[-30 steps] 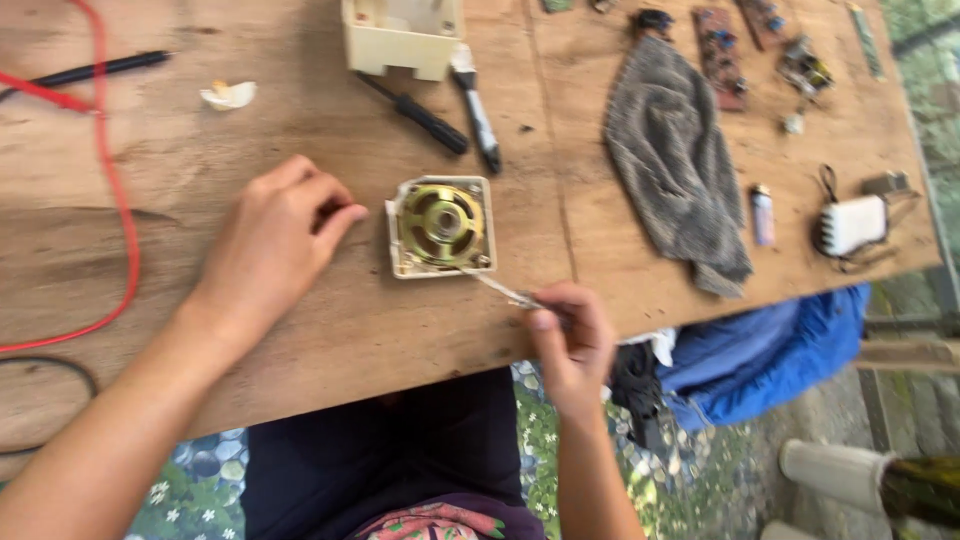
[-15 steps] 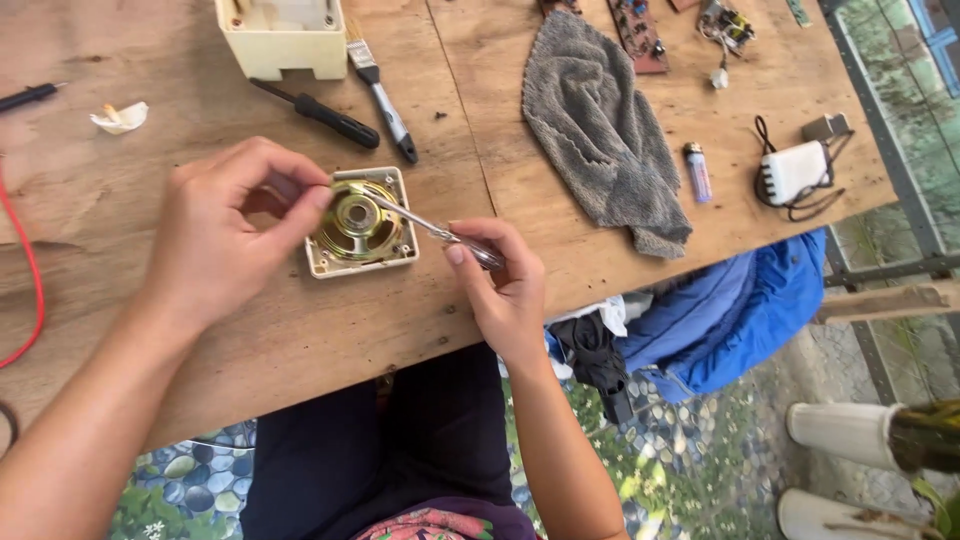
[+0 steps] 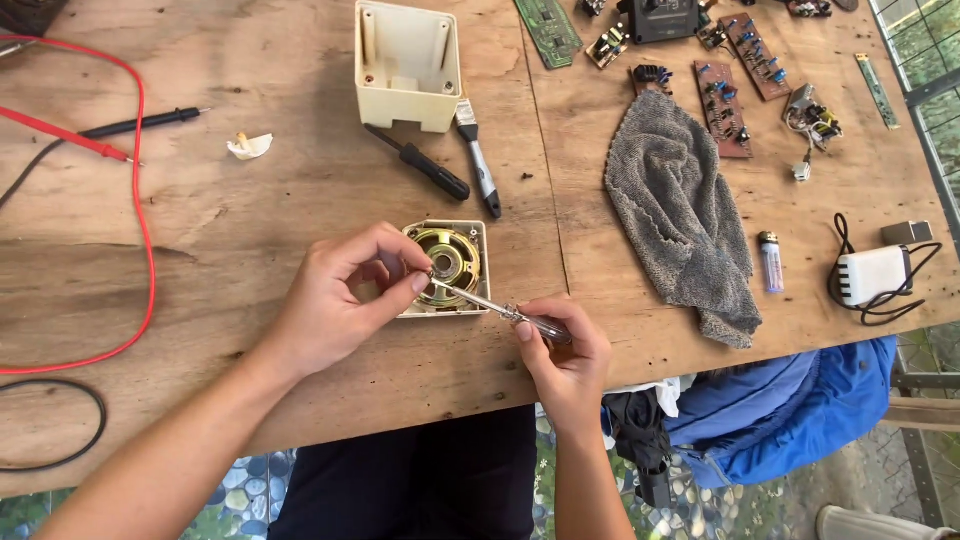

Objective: Using a small screwdriver to pry and unscrew a speaker from its plastic housing on a workbench.

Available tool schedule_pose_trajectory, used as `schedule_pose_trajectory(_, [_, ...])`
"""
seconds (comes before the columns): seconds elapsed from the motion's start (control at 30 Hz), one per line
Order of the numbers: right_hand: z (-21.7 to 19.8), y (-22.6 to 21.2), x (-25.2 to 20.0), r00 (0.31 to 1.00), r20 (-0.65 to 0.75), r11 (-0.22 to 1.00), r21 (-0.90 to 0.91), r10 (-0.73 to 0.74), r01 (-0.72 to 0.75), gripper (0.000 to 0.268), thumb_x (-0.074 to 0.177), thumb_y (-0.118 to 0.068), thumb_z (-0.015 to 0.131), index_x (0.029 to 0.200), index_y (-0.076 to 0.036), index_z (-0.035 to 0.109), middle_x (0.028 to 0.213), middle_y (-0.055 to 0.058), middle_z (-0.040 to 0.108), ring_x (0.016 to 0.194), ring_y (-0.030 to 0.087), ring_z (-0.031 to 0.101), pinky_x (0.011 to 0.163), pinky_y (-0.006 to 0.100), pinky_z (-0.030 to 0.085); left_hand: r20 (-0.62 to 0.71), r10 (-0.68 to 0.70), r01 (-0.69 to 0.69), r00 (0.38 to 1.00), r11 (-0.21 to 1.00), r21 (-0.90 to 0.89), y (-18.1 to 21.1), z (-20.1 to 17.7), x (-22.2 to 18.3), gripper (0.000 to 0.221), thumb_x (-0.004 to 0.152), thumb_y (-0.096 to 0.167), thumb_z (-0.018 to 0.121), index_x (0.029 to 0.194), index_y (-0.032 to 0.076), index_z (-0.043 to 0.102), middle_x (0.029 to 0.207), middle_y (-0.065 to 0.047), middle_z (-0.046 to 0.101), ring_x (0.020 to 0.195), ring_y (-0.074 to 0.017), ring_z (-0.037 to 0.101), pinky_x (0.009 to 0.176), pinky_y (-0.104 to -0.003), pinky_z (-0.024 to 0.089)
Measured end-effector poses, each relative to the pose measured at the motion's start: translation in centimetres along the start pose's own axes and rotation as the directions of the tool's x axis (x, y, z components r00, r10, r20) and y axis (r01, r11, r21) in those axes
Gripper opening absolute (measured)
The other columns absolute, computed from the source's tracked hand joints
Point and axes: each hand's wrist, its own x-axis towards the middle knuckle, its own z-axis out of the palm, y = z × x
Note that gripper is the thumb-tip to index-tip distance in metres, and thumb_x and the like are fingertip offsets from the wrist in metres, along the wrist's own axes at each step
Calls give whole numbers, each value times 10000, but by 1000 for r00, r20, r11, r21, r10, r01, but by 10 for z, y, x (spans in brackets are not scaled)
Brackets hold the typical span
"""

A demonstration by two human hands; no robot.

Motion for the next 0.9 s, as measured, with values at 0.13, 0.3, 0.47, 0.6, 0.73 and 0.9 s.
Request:
schedule_pose_trajectory(0.13, [-2, 4, 0, 1000, 19, 1000, -18, -10, 10, 133, 866, -49, 767, 963, 37, 741, 767, 134, 703, 737, 135, 654, 704, 291, 587, 21, 43, -45, 999, 997, 59, 8, -2, 2, 149, 851, -36, 738, 962, 63, 740, 810, -56, 696, 585, -108, 602, 514, -251, 534])
schedule_pose_trajectory(0.3, [-1, 0, -1, 1000, 8, 999, -15, -29, 29, 115, 894, -82, 743, 954, 13, 725, 775, 119, 667, 739, 121, 588, 676, 288, 546, 72, 122, -130, 990, 985, 117, 14, -4, 3, 141, 877, -25, 712, 943, 95, 746, 837, -48, 711, 575, -131, 600, 507, -272, 534])
schedule_pose_trajectory(0.47, [0, -3, -1, 999, 19, 999, -12, -31, 31, 118, 899, -87, 733, 951, 18, 718, 750, 110, 647, 724, 111, 557, 655, 277, 528, 84, 163, -173, 983, 975, 137, 14, -4, 2, 123, 894, -4, 713, 943, 102, 751, 860, -50, 718, 598, -136, 604, 513, -274, 537])
schedule_pose_trajectory(0.6, [-1, -6, 1, 996, 54, 998, -5, -68, 68, 112, 901, -90, 735, 936, 13, 710, 745, 116, 631, 712, 124, 545, 636, 278, 496, 89, 180, -191, 980, 971, 142, 13, -4, 2, 122, 900, -4, 712, 946, 100, 755, 866, -55, 720, 617, -141, 605, 519, -274, 540])
schedule_pose_trajectory(0.73, [-1, -7, -1, 990, 103, 995, -17, -96, 98, 98, 906, -36, 705, 973, 36, 696, 791, 144, 644, 728, 136, 557, 644, 286, 497, 106, 162, -176, 981, 975, 136, 13, -8, 0, 132, 888, -19, 711, 935, 95, 759, 870, -54, 729, 602, -135, 612, 530, -272, 543])
schedule_pose_trajectory(0.9, [4, -9, 2, 980, 147, 990, -37, -131, 138, 105, 917, -20, 693, 989, 56, 688, 820, 164, 661, 743, 162, 602, 646, 308, 519, 127, 193, -213, 973, 964, 162, 13, -14, 2, 124, 895, -55, 687, 931, 51, 741, 871, -83, 727, 581, -158, 622, 535, -292, 543])
